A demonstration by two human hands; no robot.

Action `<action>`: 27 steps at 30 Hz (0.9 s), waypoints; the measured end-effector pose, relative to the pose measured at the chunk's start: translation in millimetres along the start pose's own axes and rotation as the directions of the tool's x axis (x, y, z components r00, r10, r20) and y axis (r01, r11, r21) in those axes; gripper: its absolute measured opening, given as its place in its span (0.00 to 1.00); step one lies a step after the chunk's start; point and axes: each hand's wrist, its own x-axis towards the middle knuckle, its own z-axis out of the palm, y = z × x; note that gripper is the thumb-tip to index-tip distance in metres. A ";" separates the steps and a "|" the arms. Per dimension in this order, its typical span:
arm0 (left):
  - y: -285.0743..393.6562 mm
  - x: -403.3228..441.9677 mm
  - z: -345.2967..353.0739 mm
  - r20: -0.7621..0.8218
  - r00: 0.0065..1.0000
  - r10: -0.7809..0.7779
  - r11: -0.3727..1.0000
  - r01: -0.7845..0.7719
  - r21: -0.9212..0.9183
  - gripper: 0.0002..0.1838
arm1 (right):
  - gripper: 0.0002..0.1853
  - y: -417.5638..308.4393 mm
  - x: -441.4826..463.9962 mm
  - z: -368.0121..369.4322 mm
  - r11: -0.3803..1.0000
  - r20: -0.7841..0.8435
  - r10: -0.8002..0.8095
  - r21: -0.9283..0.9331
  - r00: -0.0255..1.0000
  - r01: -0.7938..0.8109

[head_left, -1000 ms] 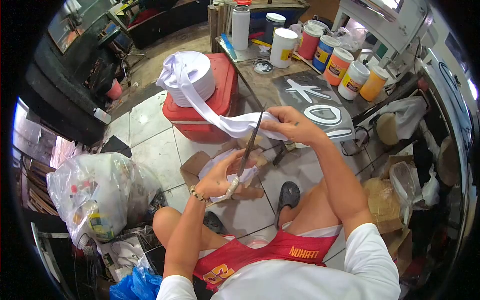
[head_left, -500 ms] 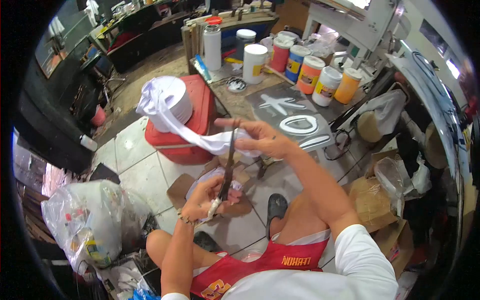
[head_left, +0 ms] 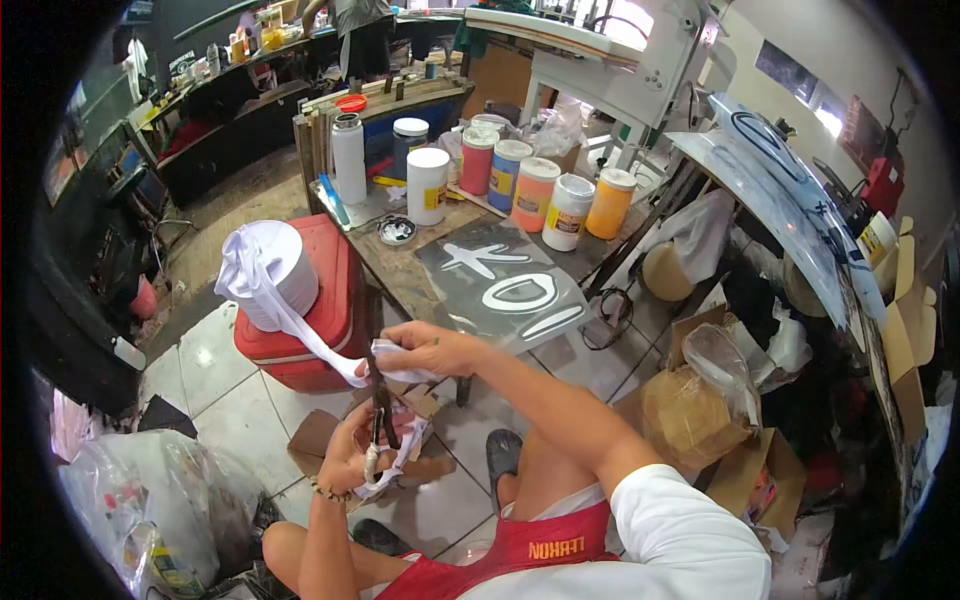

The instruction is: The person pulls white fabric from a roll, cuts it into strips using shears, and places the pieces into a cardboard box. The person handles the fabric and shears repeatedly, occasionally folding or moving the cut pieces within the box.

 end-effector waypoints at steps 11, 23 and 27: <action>-3.0 3.8 -5.0 -0.024 0.996 0.088 0.991 -0.085 0.100 0.38 | 0.17 37.6 9.0 -5.2 0.997 -0.017 -0.023 -0.079 1.000 0.021; 3.4 1.3 -6.7 -0.106 0.986 -0.129 0.988 0.137 0.067 0.41 | 0.21 20.3 8.7 -11.7 0.861 -0.109 -0.072 -0.509 0.991 0.007; 26.7 -7.4 -12.1 -0.223 0.974 0.031 0.996 -0.011 0.091 0.38 | 0.18 49.3 15.5 -14.5 0.938 -0.101 0.036 -0.339 0.994 -0.069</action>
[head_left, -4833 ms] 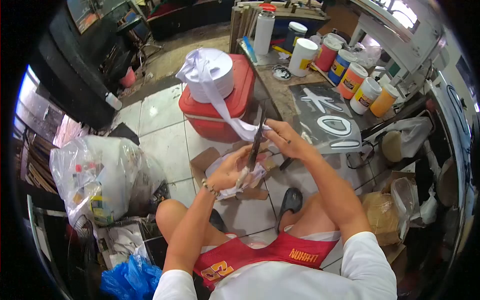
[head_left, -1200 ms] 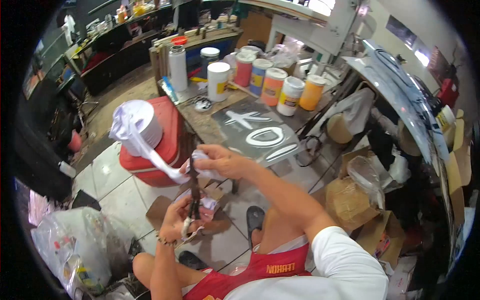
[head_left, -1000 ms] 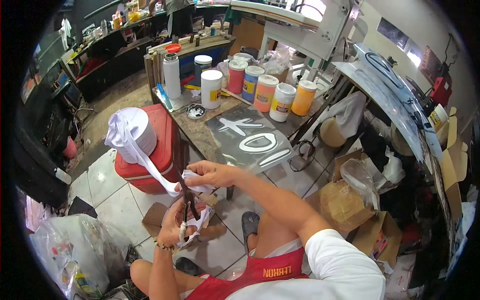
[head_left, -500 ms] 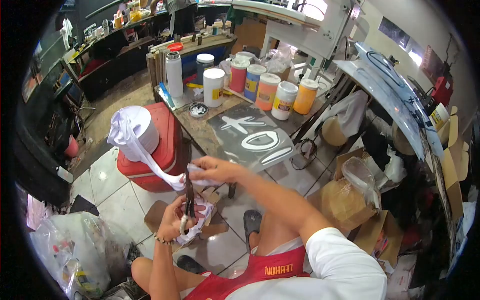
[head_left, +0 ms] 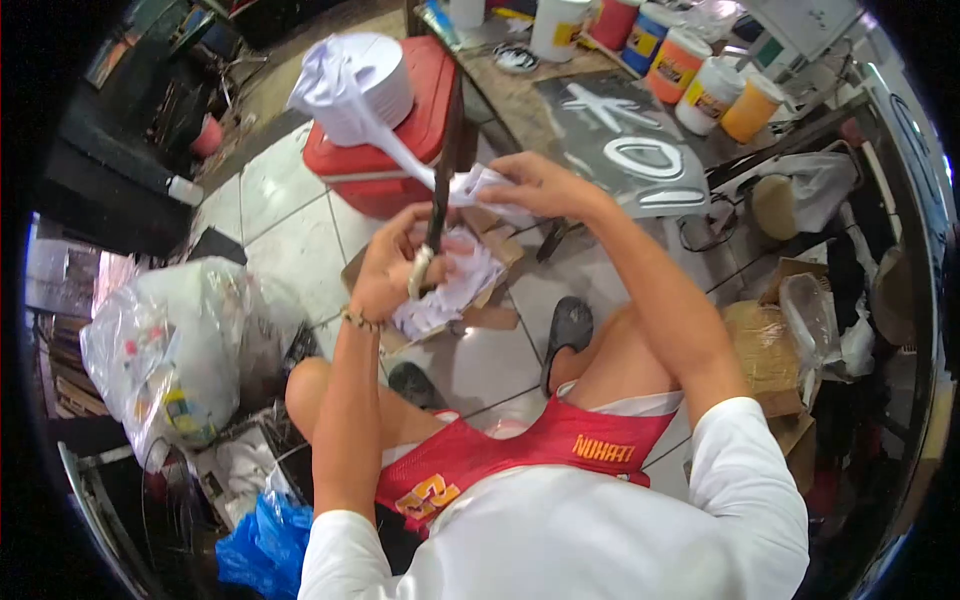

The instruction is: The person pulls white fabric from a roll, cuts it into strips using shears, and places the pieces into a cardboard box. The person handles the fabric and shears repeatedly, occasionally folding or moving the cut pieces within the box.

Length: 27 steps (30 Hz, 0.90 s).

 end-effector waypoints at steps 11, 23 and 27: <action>15.7 -8.5 -28.1 -0.214 0.958 0.191 0.982 -0.185 0.049 0.40 | 0.16 14.5 38.4 59.0 0.987 -0.130 -0.078 0.131 0.989 0.095; -53.7 6.1 -4.6 0.298 0.944 -0.141 0.990 0.132 0.050 0.43 | 0.19 -35.2 0.4 -25.4 0.854 -0.711 -0.125 0.279 0.692 0.440; -54.9 10.6 18.4 0.438 0.893 -0.098 0.979 0.165 -0.116 0.46 | 0.21 -47.5 -19.2 -41.8 0.848 -0.653 -0.200 0.258 0.730 0.463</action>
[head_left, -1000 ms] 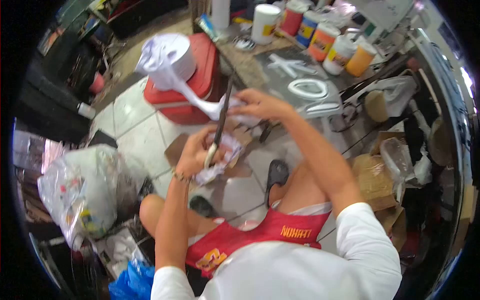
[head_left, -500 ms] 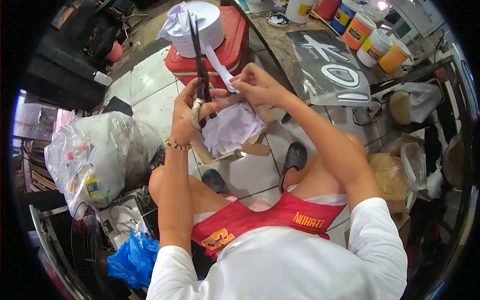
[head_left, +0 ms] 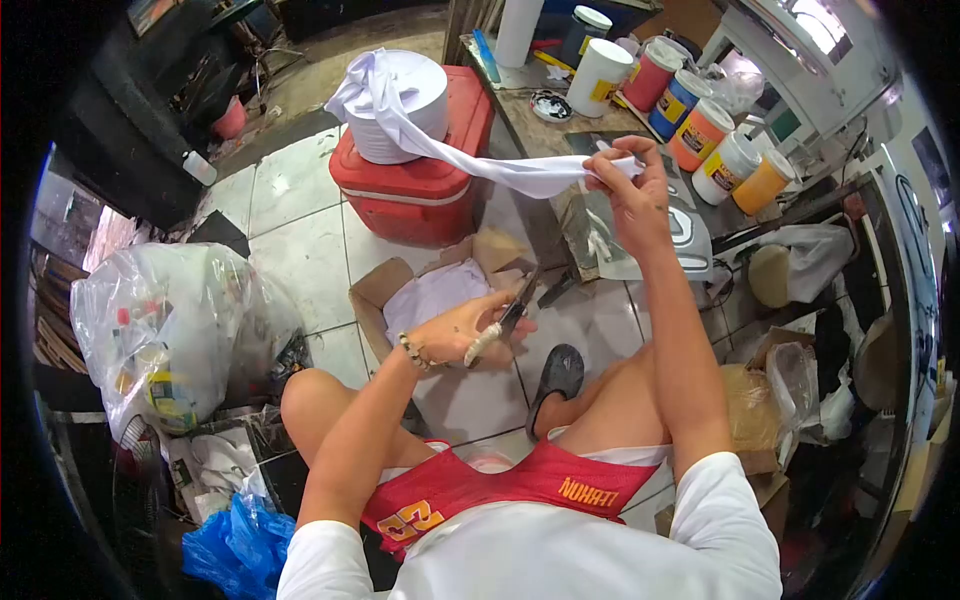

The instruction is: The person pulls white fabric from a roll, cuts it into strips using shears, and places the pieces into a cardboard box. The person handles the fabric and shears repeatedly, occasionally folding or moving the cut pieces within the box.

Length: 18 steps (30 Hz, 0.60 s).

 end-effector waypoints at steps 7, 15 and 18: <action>41.7 -4.4 0.1 -0.172 0.984 -0.042 0.998 0.048 0.028 0.49 | 0.16 -32.3 -15.9 -0.9 0.992 0.327 0.043 -0.124 0.944 -0.002; 40.6 -10.2 -5.5 -0.173 0.977 0.126 0.990 -0.113 0.083 0.52 | 0.18 -31.1 -15.6 4.2 0.952 0.396 0.093 -0.304 0.913 0.035; 36.9 -9.4 -6.0 -0.141 0.982 0.127 0.989 -0.115 0.090 0.53 | 0.19 -28.0 -15.6 5.1 0.940 0.424 0.117 -0.340 0.898 0.038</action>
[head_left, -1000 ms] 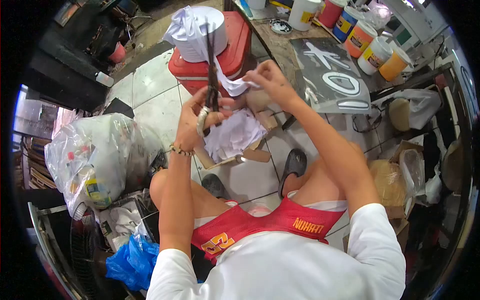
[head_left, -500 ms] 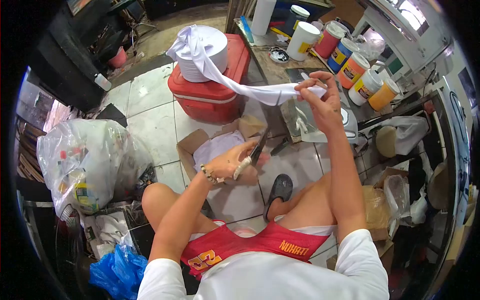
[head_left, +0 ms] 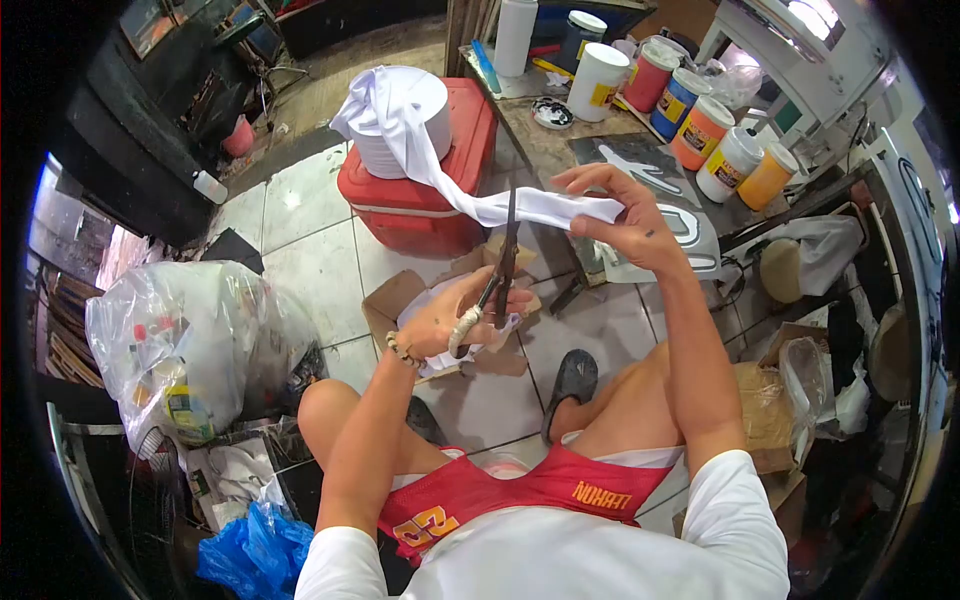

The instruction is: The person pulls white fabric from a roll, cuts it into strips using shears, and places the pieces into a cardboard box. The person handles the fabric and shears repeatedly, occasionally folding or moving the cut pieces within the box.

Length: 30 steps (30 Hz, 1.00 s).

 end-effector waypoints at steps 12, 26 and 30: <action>9.3 -2.1 4.0 -0.106 0.992 -0.074 0.991 0.085 0.107 0.40 | 0.33 1.3 -0.5 -8.6 0.966 0.201 0.228 0.078 0.953 -0.247; 10.9 -3.7 13.3 -0.023 0.999 -0.028 0.994 0.031 0.107 0.42 | 0.17 7.9 7.6 18.9 0.989 0.037 0.091 0.115 0.995 -0.094; 18.9 -4.3 24.5 0.007 0.999 0.031 0.999 -0.032 0.043 0.40 | 0.20 11.0 7.3 27.1 0.908 0.132 0.153 0.372 0.979 -0.192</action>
